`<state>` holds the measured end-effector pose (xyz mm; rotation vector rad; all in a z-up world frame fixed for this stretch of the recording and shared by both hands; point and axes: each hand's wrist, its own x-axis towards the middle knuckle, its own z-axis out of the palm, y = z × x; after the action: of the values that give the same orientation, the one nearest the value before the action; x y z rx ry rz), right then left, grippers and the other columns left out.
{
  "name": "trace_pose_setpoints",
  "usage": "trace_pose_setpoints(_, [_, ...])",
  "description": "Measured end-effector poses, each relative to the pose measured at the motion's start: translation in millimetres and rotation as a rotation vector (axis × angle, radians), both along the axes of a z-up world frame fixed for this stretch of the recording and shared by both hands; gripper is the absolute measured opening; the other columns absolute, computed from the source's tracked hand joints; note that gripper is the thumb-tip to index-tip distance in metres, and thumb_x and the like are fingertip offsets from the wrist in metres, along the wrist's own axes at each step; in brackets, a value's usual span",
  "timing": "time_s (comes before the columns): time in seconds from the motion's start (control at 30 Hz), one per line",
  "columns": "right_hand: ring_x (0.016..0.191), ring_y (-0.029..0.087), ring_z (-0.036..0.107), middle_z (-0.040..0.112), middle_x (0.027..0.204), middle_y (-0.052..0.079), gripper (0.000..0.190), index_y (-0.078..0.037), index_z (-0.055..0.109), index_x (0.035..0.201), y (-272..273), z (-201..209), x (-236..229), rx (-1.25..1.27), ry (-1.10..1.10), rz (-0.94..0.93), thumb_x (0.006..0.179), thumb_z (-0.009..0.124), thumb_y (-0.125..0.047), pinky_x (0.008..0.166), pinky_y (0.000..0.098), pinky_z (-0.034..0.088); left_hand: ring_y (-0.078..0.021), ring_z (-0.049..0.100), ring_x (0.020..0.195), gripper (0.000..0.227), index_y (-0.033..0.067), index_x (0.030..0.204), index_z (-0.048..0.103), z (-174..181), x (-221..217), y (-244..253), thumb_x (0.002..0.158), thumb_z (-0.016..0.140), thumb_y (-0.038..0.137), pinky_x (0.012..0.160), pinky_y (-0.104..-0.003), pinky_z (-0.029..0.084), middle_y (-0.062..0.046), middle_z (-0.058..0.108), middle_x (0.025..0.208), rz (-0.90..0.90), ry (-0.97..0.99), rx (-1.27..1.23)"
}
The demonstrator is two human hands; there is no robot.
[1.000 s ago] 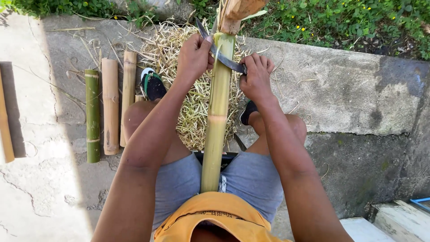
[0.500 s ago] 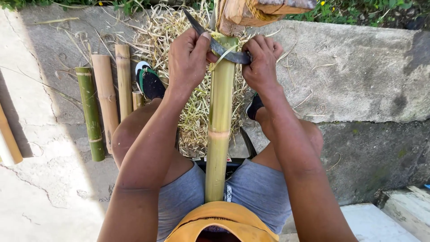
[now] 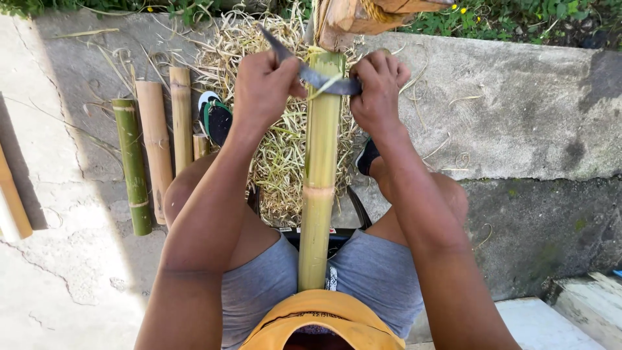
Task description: Using a curved blade to shave and strip the outer layer of a bamboo pole.
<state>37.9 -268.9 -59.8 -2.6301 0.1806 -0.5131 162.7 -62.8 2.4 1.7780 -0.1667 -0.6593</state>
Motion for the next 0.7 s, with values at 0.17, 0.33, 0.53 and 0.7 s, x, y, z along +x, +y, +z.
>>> trace_pose_setpoints(0.17, [0.107, 0.026, 0.049, 0.056, 0.105, 0.004, 0.024, -0.01, 0.063, 0.096, 3.0, 21.4, -4.9, 0.004, 0.1, 0.019, 0.078, 0.066, 0.005, 0.094, 0.0415, 0.026, -0.0136, 0.08, 0.069, 0.031, 0.0045, 0.081, 0.068, 6.2, -10.3, 7.7, 0.103, 0.055, 0.022, 0.053, -0.026, 0.055, -0.006, 0.071, 0.071, -0.039, 0.098, 0.014])
trace_pose_setpoints(0.33, [0.107, 0.024, 0.05, 0.056, 0.107, 0.003, 0.023, -0.011, 0.063, 0.095, -0.2, 9.2, 2.6, -0.004, 0.066, 0.013, 0.08, 0.067, 0.006, 0.093, 0.0399, 0.025, -0.0133, 0.081, 0.072, 0.03, 0.0043, 0.087, 0.068, -2.2, -11.3, 4.1, 0.106, 0.053, 0.023, 0.054, -0.026, 0.056, -0.006, 0.072, 0.073, -0.024, 0.03, -0.043])
trace_pose_setpoints(0.53, [0.11, 0.024, 0.05, 0.057, 0.109, 0.003, 0.024, -0.013, 0.063, 0.095, -22.2, -13.4, 24.5, -0.037, 0.01, -0.002, 0.081, 0.065, 0.007, 0.096, 0.0391, 0.025, -0.0131, 0.079, 0.071, 0.031, 0.0031, 0.089, 0.067, -0.6, 0.3, -17.3, 0.108, 0.052, 0.022, 0.059, -0.025, 0.059, -0.005, 0.071, 0.072, 0.006, -0.123, -0.106])
trace_pose_setpoints(0.7, [0.109, 0.024, 0.05, 0.057, 0.106, 0.003, 0.02, -0.01, 0.064, 0.097, -23.2, -7.4, 29.8, 0.058, 0.059, -0.051, 0.087, 0.064, 0.006, 0.097, 0.039, 0.025, -0.0122, 0.082, 0.073, 0.03, 0.0015, 0.084, 0.066, -11.1, 7.3, -28.8, 0.106, 0.056, 0.02, 0.06, -0.026, 0.06, -0.006, 0.074, 0.073, 0.083, -0.152, -0.207])
